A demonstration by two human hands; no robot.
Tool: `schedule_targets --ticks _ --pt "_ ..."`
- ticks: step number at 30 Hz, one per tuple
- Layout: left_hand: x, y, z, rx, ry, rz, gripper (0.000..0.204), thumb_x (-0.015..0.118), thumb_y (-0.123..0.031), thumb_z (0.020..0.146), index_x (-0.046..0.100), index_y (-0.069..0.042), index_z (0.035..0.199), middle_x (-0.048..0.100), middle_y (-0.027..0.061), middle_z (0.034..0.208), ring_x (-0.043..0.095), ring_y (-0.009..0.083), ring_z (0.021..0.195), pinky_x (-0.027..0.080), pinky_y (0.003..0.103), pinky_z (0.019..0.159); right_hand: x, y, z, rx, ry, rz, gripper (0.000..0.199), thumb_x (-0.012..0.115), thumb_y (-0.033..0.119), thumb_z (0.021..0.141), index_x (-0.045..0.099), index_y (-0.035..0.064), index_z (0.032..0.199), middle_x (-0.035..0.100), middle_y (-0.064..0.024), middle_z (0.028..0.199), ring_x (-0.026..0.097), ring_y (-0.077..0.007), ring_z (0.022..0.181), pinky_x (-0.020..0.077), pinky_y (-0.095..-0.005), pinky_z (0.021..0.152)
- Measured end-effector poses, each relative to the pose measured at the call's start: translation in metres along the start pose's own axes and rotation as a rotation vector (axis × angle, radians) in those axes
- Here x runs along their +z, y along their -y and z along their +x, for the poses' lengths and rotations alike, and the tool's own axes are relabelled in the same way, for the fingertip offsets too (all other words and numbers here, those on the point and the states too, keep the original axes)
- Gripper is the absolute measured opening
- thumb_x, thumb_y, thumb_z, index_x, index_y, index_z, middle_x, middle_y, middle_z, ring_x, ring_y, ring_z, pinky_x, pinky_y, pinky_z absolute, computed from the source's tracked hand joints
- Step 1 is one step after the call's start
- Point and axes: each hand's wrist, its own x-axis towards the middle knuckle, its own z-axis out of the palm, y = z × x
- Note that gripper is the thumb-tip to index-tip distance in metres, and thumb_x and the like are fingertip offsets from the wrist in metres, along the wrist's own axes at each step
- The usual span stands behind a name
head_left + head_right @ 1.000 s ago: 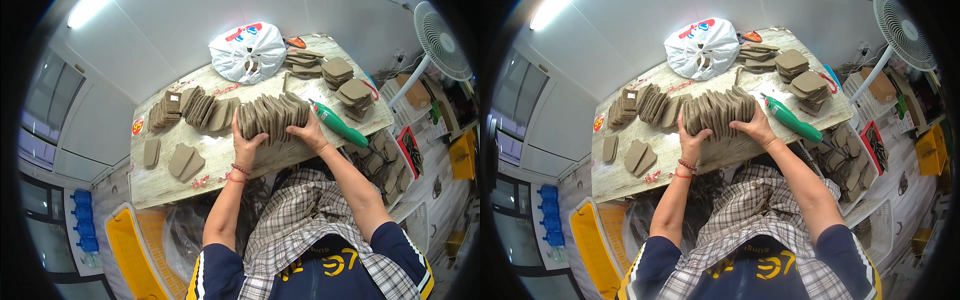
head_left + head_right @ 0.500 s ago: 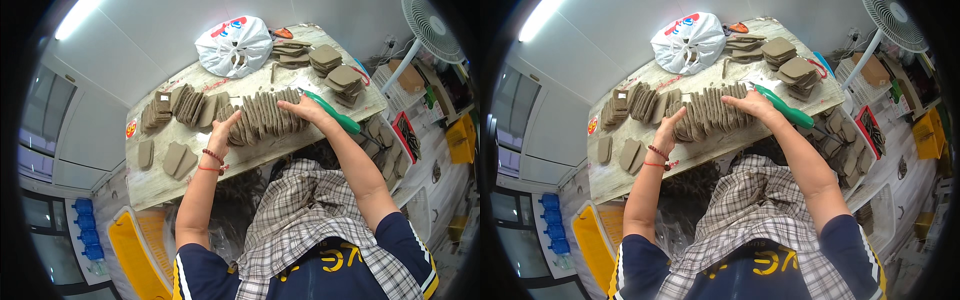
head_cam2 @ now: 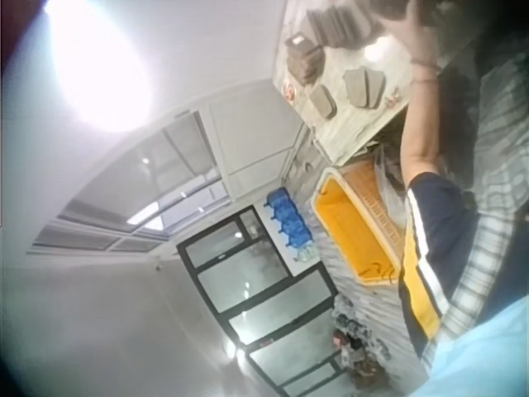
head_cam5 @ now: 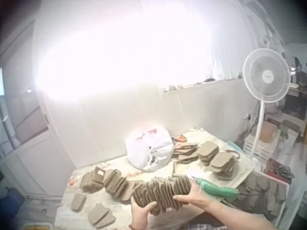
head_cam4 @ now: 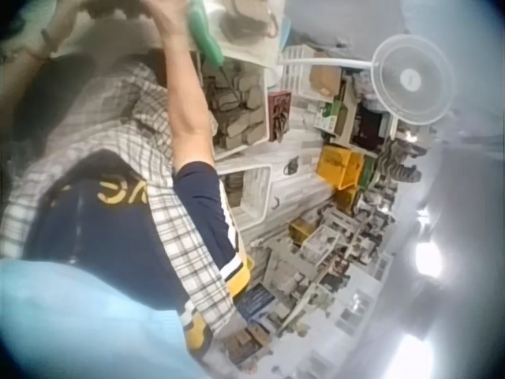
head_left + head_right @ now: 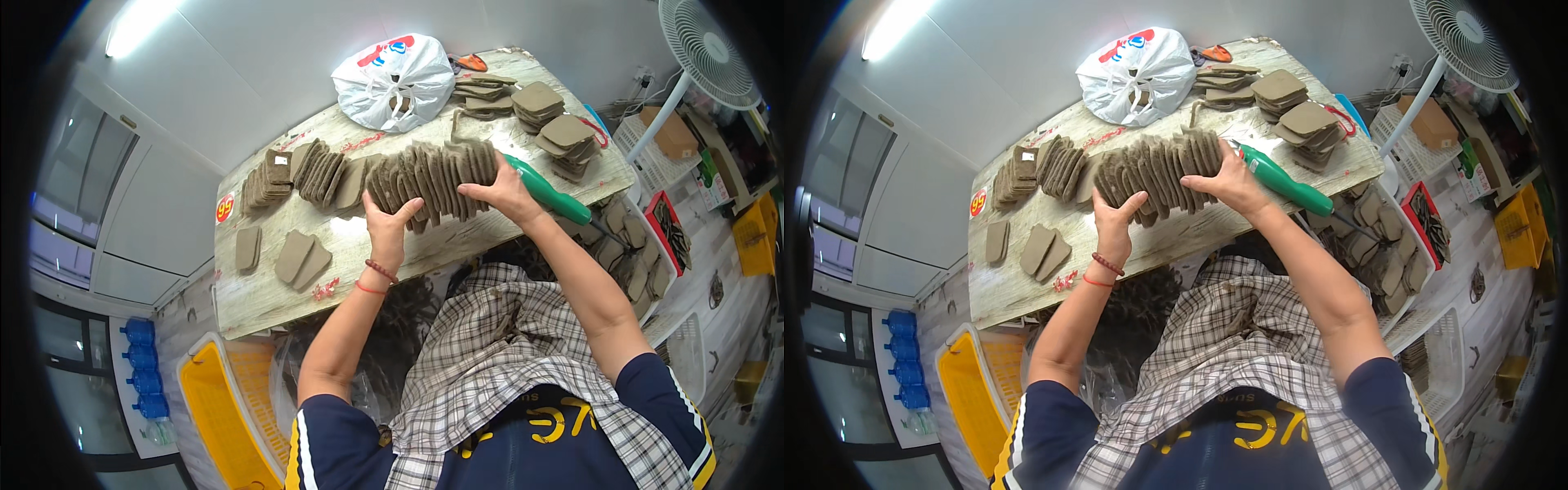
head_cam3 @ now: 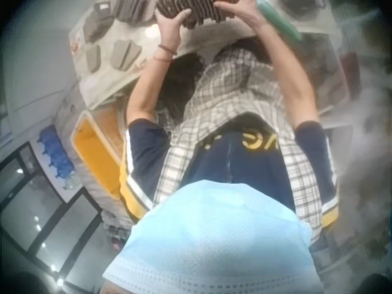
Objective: The person stacks and organizes flat cardboard pieces on a table, then uses a green rotary cutter to trim the edges of individual pieces one at a time. Trimmed pieces are placed into a red tray while the person continues handling and cutting additional pieces.
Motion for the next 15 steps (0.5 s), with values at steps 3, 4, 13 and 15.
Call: schedule_targets --ticks 3,4,13,15 --pt "-0.008 0.004 -0.01 0.212 0.075 -0.002 0.1 0.08 0.005 0.068 0.018 -0.008 0.146 0.045 0.0144 0.134 0.053 0.022 0.115 0.051 0.033 0.092 -0.004 -0.007 -0.007 -0.399 -0.068 0.07 0.1 0.089 0.023 0.061 0.033 0.0002 0.141 0.051 -0.0167 0.132 0.051 -0.0279 0.122 0.0393 -0.0365 0.105" --pt "-0.017 0.019 -0.011 0.272 0.082 0.059 0.106 0.08 0.006 0.067 0.013 -0.01 0.148 0.039 0.0147 0.138 0.05 0.023 0.119 0.05 0.034 0.094 -0.006 -0.011 -0.013 -0.495 -0.102 -0.007 0.107 0.09 0.022 0.059 0.029 0.0008 0.144 0.048 -0.0164 0.135 0.049 -0.0285 0.125 0.0383 -0.0374 0.106" --pt "-0.049 0.053 -0.017 0.135 0.158 0.214 0.131 0.085 -0.001 0.056 -0.003 -0.015 0.152 0.024 0.0143 0.148 0.036 0.029 0.132 0.035 0.042 0.111 0.002 -0.081 -0.02 -0.432 -0.09 -0.155 0.126 0.092 0.032 0.052 0.017 0.0061 0.15 0.029 -0.0183 0.151 0.029 -0.0341 0.139 0.0243 -0.0435 0.116" --pt "-0.052 0.058 -0.018 0.133 0.16 0.205 0.13 0.085 -0.001 0.056 -0.002 -0.014 0.152 0.027 0.0139 0.147 0.037 0.0284 0.132 0.036 0.041 0.11 0.002 -0.086 -0.02 -0.442 -0.098 -0.172 0.126 0.093 0.032 0.051 0.018 0.006 0.149 0.029 -0.0181 0.151 0.029 -0.0337 0.14 0.0252 -0.043 0.116"
